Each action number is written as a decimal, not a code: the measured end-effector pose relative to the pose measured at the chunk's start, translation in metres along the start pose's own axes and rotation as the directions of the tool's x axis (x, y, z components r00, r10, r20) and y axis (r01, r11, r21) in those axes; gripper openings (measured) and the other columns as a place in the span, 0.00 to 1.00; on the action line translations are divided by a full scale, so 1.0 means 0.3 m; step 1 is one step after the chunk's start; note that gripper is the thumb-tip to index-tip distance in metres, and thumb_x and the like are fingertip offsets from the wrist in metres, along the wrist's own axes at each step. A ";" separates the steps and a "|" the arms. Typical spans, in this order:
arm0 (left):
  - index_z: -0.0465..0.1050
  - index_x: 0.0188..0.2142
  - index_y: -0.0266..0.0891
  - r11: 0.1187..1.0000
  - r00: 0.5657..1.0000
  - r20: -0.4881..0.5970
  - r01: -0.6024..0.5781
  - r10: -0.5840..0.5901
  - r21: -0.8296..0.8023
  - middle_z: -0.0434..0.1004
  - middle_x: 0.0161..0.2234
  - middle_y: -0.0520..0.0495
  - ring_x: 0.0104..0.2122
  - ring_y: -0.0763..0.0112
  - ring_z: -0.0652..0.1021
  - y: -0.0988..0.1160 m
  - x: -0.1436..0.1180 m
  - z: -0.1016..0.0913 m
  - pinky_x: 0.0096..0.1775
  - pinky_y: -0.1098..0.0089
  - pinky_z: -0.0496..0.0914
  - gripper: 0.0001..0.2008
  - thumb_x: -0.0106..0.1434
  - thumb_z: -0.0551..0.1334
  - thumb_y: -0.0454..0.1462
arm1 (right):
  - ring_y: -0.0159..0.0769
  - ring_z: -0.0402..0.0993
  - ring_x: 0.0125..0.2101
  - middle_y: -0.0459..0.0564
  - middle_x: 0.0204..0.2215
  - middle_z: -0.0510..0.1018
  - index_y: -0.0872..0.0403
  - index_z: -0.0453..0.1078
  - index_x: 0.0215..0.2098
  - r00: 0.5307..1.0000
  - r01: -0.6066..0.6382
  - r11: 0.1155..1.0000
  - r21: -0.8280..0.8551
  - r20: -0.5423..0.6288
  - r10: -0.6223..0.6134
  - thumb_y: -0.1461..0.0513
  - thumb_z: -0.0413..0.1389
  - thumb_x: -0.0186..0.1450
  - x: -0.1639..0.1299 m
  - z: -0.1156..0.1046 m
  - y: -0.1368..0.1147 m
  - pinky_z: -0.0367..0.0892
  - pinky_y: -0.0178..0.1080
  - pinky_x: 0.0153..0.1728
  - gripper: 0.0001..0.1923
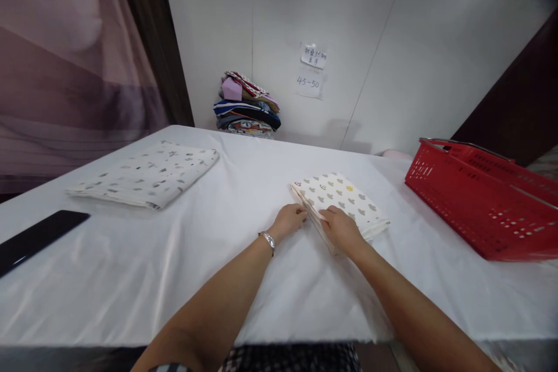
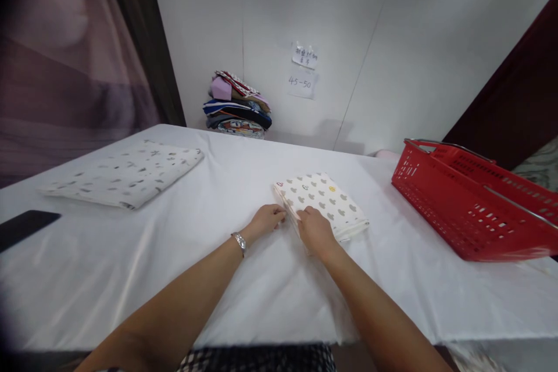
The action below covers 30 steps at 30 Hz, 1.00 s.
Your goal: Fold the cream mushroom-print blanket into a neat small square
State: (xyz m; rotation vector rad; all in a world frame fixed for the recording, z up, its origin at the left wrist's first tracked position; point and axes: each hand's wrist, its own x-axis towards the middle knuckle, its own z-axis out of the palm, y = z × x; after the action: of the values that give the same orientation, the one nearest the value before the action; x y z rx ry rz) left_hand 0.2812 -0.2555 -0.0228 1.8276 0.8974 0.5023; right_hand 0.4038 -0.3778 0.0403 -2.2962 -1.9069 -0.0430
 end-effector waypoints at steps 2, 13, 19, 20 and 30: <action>0.73 0.30 0.37 0.999 1.000 0.004 0.025 -0.025 -0.028 0.73 0.21 0.51 0.18 0.76 0.71 0.002 0.001 0.001 0.23 0.75 0.64 0.10 0.57 0.57 0.40 | 0.31 0.67 0.36 0.47 0.34 0.71 0.52 0.70 0.36 1.000 -0.021 0.998 0.055 -0.014 0.021 0.64 0.45 0.65 0.000 0.000 0.012 0.55 0.32 0.33 0.12; 0.72 0.30 0.35 0.965 0.991 0.043 0.132 -0.126 -0.225 0.73 0.26 0.49 0.20 0.76 0.71 0.054 -0.006 0.012 0.22 0.75 0.66 0.08 0.56 0.60 0.39 | 0.33 0.68 0.36 0.47 0.35 0.72 0.50 0.70 0.43 1.000 -0.015 0.998 0.064 -0.014 0.016 0.61 0.47 0.65 -0.009 0.019 0.015 0.56 0.32 0.33 0.12; 0.72 0.32 0.34 0.955 0.988 0.048 0.156 -0.149 -0.252 0.72 0.24 0.50 0.19 0.77 0.70 0.077 -0.015 0.007 0.21 0.76 0.66 0.08 0.57 0.59 0.37 | 0.32 0.67 0.37 0.49 0.36 0.71 0.52 0.70 0.40 1.000 -0.010 0.999 -0.044 -0.021 0.009 0.65 0.45 0.66 -0.005 -0.014 0.022 0.56 0.32 0.33 0.12; 0.73 0.33 0.33 0.952 0.986 0.047 0.164 -0.157 -0.260 0.73 0.25 0.49 0.19 0.77 0.70 0.079 -0.017 0.006 0.21 0.76 0.66 0.08 0.57 0.59 0.36 | 0.32 0.67 0.37 0.49 0.36 0.71 0.52 0.70 0.40 0.999 -0.026 0.998 -0.064 -0.034 0.024 0.65 0.44 0.66 -0.001 -0.023 0.025 0.56 0.32 0.33 0.13; 0.72 0.38 0.34 0.899 0.977 0.081 0.215 -0.199 -0.381 0.76 0.29 0.48 0.21 0.77 0.73 0.064 0.004 0.002 0.23 0.76 0.67 0.11 0.56 0.61 0.36 | 0.43 0.63 0.43 0.59 0.46 0.69 0.58 0.61 0.55 0.994 0.105 0.965 -0.240 0.013 -0.105 0.69 0.46 0.62 -0.062 0.075 -0.025 0.59 0.40 0.42 0.23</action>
State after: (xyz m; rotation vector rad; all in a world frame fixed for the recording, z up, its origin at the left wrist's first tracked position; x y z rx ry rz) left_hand 0.2891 -0.2593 -0.0059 1.3600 0.8819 0.4683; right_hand 0.3913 -0.3916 0.0165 -2.3362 -2.1276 -0.3031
